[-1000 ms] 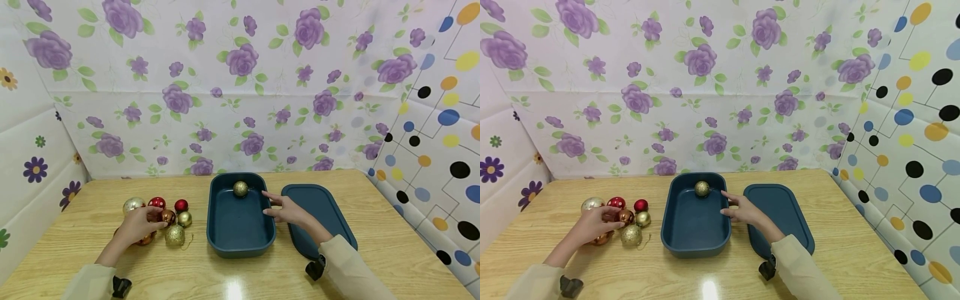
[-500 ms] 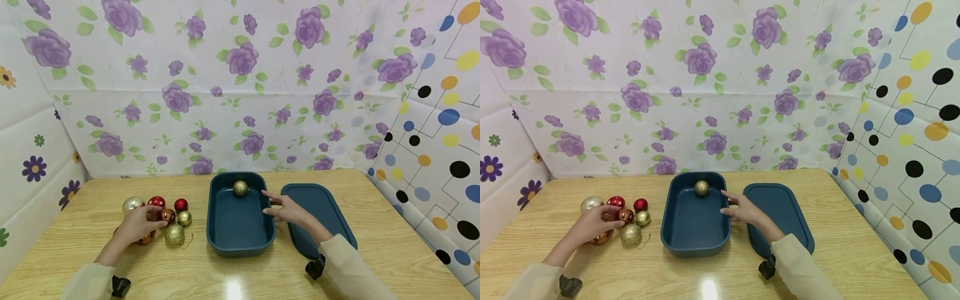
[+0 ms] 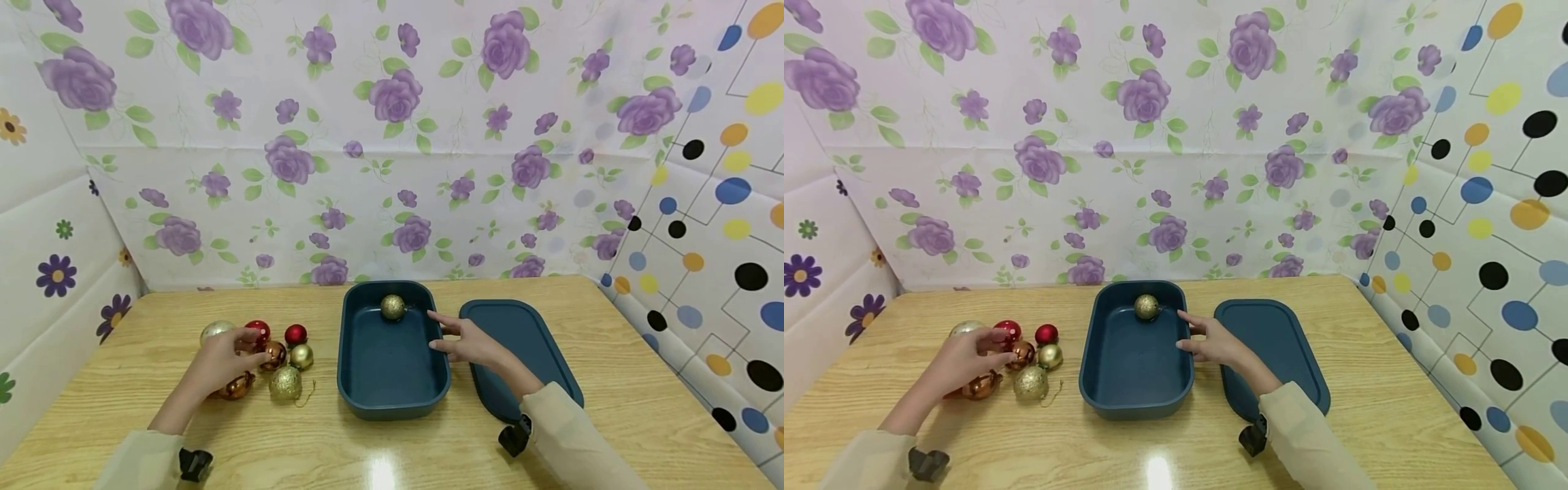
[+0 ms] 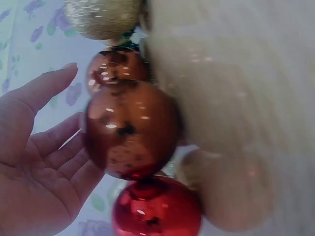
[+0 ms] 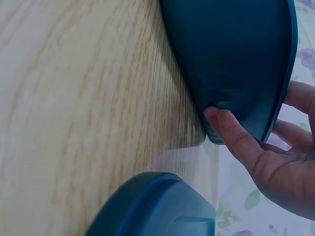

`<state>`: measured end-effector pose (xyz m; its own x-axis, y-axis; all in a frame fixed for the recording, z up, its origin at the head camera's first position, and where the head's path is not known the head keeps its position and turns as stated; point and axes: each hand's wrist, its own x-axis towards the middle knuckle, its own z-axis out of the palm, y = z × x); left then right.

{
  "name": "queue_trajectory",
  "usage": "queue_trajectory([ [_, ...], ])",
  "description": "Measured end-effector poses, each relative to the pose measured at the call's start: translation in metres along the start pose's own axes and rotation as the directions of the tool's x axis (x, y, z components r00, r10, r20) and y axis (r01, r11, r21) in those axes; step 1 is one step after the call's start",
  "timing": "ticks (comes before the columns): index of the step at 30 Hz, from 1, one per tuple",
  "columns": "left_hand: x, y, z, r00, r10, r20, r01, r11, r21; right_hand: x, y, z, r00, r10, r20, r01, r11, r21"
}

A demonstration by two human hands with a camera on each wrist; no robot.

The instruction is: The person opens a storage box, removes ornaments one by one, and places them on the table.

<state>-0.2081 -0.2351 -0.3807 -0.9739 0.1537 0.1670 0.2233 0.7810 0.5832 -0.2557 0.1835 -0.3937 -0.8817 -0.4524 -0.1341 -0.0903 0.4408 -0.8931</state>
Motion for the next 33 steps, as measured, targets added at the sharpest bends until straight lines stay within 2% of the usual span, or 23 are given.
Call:
queue_trajectory([
  [4,0.003,0.011,-0.004,0.998,0.029,-0.055,-0.028,0.999,0.020,0.000,0.000,0.000,1.000,0.004,0.000,-0.004,1.000,-0.002],
  [10,0.014,0.037,0.001,0.996,0.063,-0.060,-0.065,0.997,-0.029,0.000,0.001,-0.001,1.000,-0.005,0.005,0.005,1.000,0.005],
  [15,0.027,0.059,0.018,0.990,0.119,-0.074,-0.125,0.988,-0.090,-0.001,0.000,-0.001,1.000,-0.014,0.011,0.014,1.000,0.013],
  [22,0.046,0.082,0.044,0.987,0.151,-0.054,-0.158,0.977,-0.147,0.000,0.001,0.000,1.000,-0.005,0.008,0.005,1.000,0.005],
  [27,0.060,0.097,0.061,0.982,0.185,-0.033,-0.188,0.973,-0.135,0.000,0.000,0.000,1.000,0.005,0.001,-0.005,1.000,-0.007],
  [33,0.075,0.109,0.082,0.969,0.247,-0.019,-0.248,0.964,-0.093,-0.001,0.000,-0.001,1.000,0.004,0.007,-0.004,1.000,-0.012],
])
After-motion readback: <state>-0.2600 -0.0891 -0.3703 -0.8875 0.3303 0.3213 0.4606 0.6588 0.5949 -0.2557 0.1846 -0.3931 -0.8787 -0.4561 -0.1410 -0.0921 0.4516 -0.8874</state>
